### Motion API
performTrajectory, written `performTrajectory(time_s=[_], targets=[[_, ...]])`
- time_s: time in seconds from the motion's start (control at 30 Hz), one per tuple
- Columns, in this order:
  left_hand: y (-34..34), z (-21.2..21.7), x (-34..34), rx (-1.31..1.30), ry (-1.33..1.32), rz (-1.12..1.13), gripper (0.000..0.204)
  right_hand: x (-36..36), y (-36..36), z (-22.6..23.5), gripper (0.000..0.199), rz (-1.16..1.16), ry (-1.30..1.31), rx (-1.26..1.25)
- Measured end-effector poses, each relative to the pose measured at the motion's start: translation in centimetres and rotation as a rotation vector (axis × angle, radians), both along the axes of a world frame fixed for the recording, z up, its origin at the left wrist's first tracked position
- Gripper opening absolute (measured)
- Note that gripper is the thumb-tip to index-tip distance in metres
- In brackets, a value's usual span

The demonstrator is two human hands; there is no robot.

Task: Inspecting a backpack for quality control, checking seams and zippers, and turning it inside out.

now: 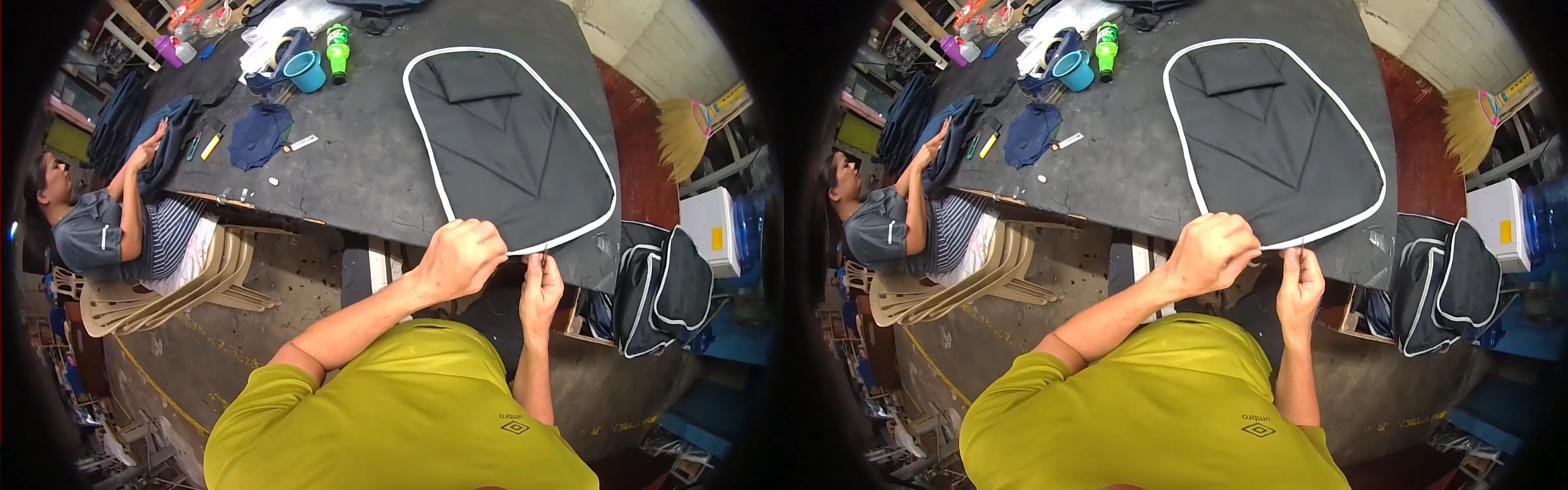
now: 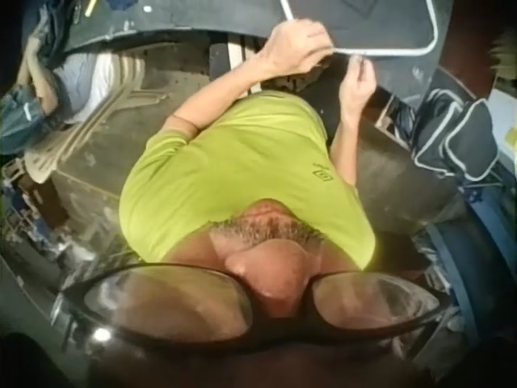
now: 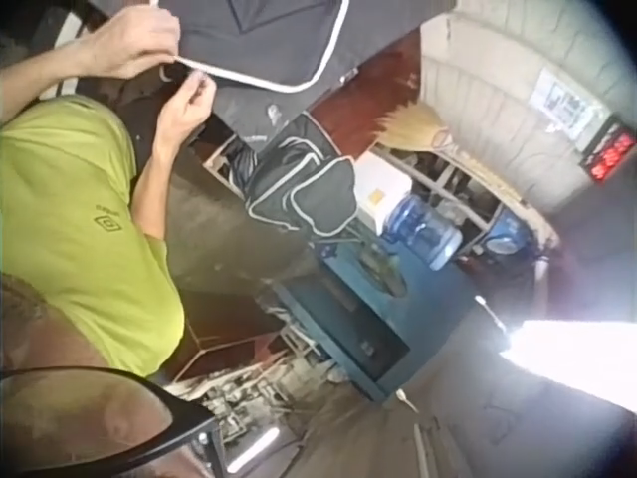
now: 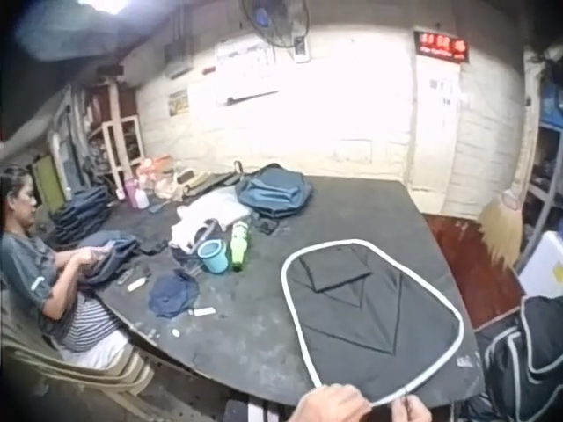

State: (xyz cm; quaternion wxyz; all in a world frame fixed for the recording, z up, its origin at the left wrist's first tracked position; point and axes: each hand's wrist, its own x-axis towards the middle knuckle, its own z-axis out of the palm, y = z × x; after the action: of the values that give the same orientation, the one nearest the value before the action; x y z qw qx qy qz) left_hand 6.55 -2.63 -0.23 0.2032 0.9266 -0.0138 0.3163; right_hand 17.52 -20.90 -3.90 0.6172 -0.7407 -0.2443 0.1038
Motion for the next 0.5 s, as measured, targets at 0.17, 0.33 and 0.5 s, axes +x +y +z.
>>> performTrajectory(time_s=[0.17,0.33,0.5], targets=[[2.2,0.2,0.6,-1.411,-0.072,-0.064,0.011,-0.2,-0.1,0.6,0.019,0.018,0.169,0.180],[3.3,1.4,1.0,-1.524,-0.076,-0.090,0.016,0.0,1.1,1.5,0.020,0.026,-0.072,0.202],[2.3,1.4,1.0,-1.410,0.029,-0.079,0.018,-0.1,1.1,2.8,0.006,0.028,-0.196,0.224]])
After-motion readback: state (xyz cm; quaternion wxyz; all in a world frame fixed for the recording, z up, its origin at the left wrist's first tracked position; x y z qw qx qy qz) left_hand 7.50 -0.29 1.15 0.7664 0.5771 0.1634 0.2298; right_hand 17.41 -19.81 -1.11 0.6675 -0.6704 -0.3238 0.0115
